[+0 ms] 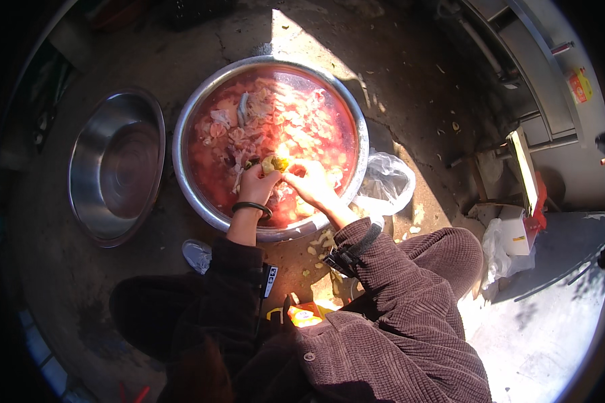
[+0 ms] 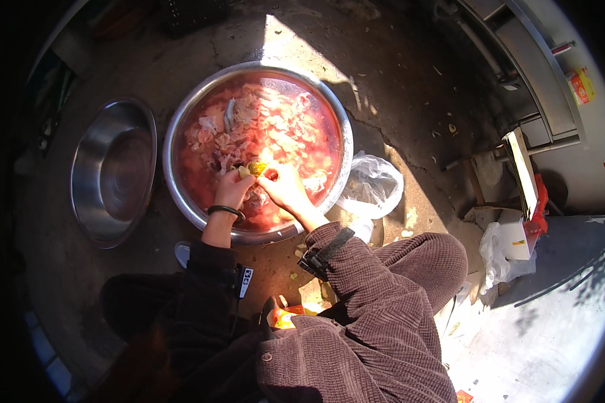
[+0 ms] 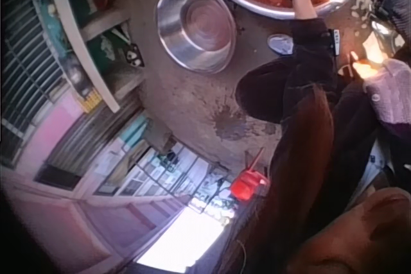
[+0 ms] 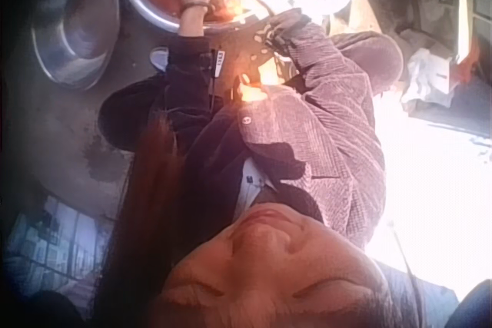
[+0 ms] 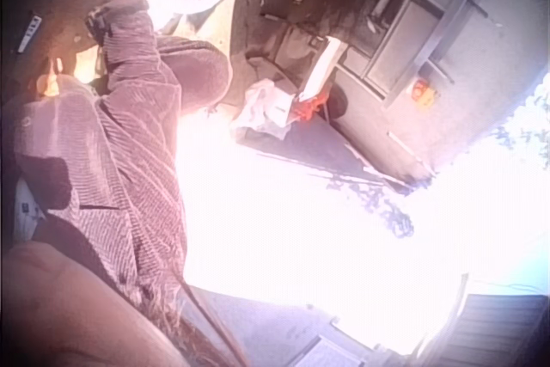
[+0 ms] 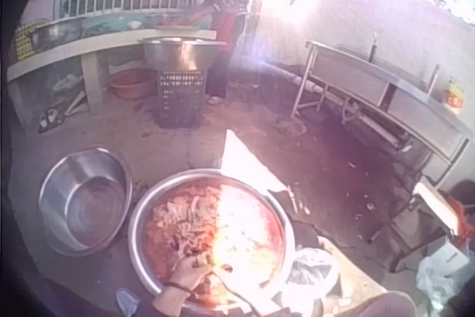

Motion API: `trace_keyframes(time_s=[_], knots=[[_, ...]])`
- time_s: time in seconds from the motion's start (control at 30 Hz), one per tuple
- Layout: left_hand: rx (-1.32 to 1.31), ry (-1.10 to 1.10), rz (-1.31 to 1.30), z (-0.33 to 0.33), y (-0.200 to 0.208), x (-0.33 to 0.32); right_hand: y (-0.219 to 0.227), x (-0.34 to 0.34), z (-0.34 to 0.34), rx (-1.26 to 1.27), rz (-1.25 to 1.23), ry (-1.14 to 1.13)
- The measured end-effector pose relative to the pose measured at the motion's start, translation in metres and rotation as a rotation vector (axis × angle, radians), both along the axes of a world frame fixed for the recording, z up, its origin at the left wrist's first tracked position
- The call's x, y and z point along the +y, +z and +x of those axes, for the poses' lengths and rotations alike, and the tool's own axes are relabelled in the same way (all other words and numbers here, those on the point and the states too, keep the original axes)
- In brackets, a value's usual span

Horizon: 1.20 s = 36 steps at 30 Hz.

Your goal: The person sits on the ground and uses both hands to tear pieces of raw meat from a large metal bowl filled with red liquid. They separate the meat into smaller pieces and place them into a second bowl.

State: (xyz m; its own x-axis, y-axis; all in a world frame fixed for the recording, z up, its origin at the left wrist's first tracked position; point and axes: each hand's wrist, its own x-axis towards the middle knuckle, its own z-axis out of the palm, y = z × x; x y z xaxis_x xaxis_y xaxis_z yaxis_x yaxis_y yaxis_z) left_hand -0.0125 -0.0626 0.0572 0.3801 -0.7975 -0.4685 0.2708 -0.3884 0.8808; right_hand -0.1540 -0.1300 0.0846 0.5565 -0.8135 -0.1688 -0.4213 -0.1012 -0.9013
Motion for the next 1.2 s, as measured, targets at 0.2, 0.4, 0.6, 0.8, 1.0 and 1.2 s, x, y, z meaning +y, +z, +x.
trace_keyframes(time_s=[0.2, 0.4, 0.6, 0.8, 1.0, 1.2], knots=[[0.022, -0.036, 0.007, 0.002, 0.001, 0.001, -0.004, 0.012, 0.008, 0.104, -0.405, -0.121], [0.047, -0.094, 0.070, 0.005, 0.005, 0.004, -0.012, 0.003, -0.001, 0.029, -0.090, -0.140], [0.030, -0.119, 0.072, 0.006, 0.012, 0.001, -0.016, -0.007, -0.002, -0.170, 0.228, -0.209], [0.146, -0.053, 0.053, -0.002, 0.008, 0.001, -0.009, 0.000, 0.000, -0.068, 0.017, -0.138], [0.013, -0.043, 0.007, -0.002, -0.005, -0.001, -0.020, -0.002, -0.001, -0.264, 0.380, -0.239], [0.053, -0.063, -0.116, 0.004, -0.013, -0.002, -0.013, -0.010, -0.009, -0.319, 0.747, -0.238]])
